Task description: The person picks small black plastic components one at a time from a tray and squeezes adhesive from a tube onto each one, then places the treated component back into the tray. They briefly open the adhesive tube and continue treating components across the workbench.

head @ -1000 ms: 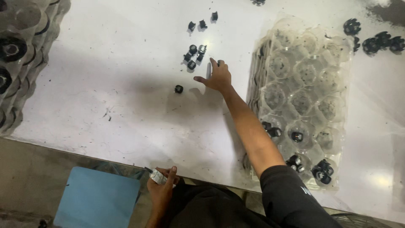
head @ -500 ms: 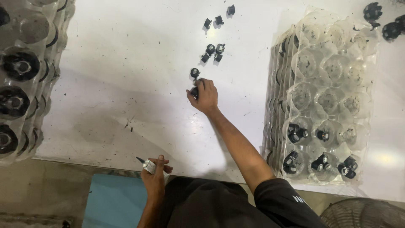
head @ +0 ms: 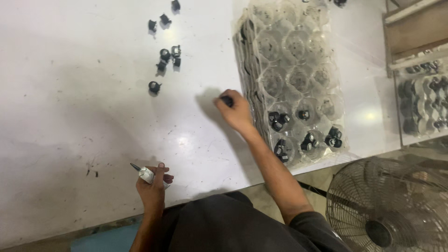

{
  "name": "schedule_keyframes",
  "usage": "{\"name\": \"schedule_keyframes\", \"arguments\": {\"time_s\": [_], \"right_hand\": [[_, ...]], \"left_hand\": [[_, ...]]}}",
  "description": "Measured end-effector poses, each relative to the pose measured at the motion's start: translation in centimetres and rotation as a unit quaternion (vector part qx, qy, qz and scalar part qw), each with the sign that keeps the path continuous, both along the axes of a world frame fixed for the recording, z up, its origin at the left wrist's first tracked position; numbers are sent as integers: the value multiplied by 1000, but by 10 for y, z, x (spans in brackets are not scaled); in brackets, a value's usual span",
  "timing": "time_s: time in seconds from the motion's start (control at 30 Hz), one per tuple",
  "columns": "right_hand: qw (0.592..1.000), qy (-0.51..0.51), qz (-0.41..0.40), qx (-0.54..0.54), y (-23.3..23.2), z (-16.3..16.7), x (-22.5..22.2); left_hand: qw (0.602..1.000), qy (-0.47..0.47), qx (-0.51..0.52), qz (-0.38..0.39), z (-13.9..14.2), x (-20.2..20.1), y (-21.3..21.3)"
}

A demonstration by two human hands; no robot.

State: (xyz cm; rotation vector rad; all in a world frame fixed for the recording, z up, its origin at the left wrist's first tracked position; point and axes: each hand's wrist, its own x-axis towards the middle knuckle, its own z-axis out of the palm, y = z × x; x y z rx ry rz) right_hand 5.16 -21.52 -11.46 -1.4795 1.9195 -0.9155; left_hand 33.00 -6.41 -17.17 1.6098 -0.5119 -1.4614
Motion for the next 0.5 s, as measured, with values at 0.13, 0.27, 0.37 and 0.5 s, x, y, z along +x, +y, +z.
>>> {"name": "schedule_keyframes", "arguments": {"time_s": [0.13,0.27,0.37,0.5], "right_hand": [[977,88,-122,-149,9,52,-105],[960,258,-86,-72,-15,53,-138],[924,375,-7,-68,-19,49,-120],[970,219,26,-103,-58,29,-37]], "left_hand": [[999,18,1,-33,4,-24,-15],[997,10,0,-75,2,-40,-13],[996,-2,6,-84,-2,-40,-8],[999,-18,26,-27,-9,-21,-9]]}}
